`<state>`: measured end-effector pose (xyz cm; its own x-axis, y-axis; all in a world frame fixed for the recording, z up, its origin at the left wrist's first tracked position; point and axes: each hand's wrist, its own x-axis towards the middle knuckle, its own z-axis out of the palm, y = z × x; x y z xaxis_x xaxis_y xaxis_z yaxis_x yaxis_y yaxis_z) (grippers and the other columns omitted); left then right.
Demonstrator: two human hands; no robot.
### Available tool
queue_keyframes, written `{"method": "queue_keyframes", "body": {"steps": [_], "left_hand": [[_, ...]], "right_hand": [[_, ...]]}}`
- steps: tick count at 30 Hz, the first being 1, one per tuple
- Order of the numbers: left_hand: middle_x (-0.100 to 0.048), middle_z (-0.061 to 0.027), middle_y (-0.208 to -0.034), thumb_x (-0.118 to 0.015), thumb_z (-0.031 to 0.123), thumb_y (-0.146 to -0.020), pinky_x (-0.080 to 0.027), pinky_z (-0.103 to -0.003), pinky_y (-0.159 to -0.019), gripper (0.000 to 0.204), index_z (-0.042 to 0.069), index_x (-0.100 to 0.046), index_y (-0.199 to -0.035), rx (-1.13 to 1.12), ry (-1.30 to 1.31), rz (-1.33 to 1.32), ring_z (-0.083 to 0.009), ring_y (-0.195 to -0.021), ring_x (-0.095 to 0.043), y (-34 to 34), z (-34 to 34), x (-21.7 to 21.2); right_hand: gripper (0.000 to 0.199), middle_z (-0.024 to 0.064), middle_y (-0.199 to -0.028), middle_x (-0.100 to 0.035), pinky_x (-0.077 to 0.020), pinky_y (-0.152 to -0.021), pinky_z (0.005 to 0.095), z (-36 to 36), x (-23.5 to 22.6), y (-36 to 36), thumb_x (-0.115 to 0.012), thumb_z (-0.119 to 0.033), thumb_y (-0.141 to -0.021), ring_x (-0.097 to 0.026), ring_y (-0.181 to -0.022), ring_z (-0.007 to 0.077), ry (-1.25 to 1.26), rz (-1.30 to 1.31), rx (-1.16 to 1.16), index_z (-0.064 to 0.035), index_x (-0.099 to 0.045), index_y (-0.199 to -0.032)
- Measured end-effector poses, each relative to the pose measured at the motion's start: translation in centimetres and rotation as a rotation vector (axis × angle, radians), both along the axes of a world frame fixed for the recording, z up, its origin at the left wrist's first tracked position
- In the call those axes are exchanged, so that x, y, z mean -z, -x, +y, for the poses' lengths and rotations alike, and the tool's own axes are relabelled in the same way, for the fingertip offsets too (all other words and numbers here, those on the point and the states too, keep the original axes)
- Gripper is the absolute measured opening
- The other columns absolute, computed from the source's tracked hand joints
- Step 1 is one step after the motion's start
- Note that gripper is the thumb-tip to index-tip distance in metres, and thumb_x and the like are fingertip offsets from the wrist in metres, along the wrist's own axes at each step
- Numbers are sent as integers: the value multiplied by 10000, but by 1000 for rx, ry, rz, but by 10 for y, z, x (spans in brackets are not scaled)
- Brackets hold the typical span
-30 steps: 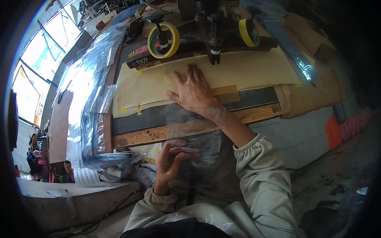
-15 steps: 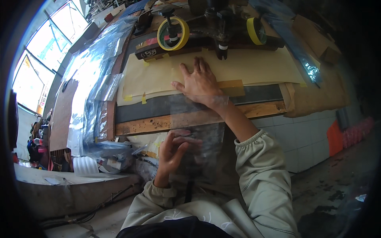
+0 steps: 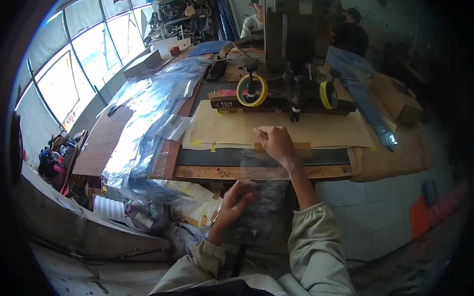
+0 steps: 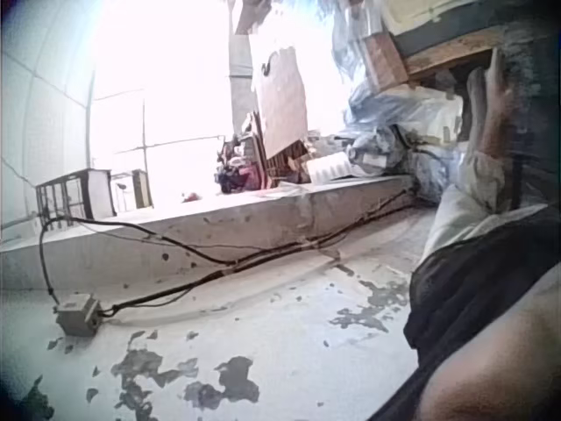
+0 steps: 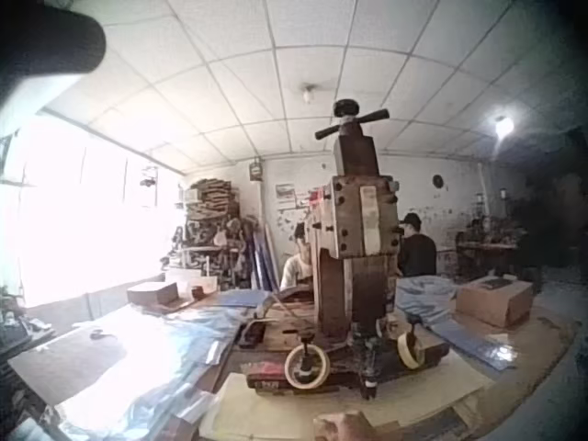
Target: The person aligns plastic sleeves on a machine platform by hand, presses them under the machine, and folds the sleeves.
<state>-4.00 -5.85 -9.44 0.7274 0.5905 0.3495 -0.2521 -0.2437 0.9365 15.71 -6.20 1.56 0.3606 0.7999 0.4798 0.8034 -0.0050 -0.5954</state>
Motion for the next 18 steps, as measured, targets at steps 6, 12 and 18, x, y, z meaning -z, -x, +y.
{"method": "queue_keyframes", "body": {"steps": [6, 12, 18], "left_hand": [[-635, -142, -861, -550, 36, -823, -455, -257, -669, 335, -28, -445, -1134, -14, -14, -4, -157, -763, -621, -1, 0, -8], [-598, -69, -973, -490, -28, -833, -474, -263, -756, 262, -5, -472, -1093, 76, 96, 32, -109, -878, -580, -4, -2, -20], [-642, -120, -896, -536, 18, -828, -458, -256, -673, 334, -35, -429, -1140, 43, 72, 0, -150, -781, -622, -4, -1, -9]], "right_hand": [[194, 144, -796, -633, -474, -714, 362, -4, 0, 5, -568, -194, -804, -600, -778, 298, -75, -165, -86, -22, -657, -814], [204, 120, -741, -637, -499, -649, 337, -2, 7, -1, -574, -213, -795, -611, -656, 289, -69, -261, -19, -33, -666, -771], [206, 133, -713, -628, -498, -634, 346, -1, 7, 3, -577, -218, -788, -612, -644, 289, -74, -277, -20, -33, -667, -771]]}}
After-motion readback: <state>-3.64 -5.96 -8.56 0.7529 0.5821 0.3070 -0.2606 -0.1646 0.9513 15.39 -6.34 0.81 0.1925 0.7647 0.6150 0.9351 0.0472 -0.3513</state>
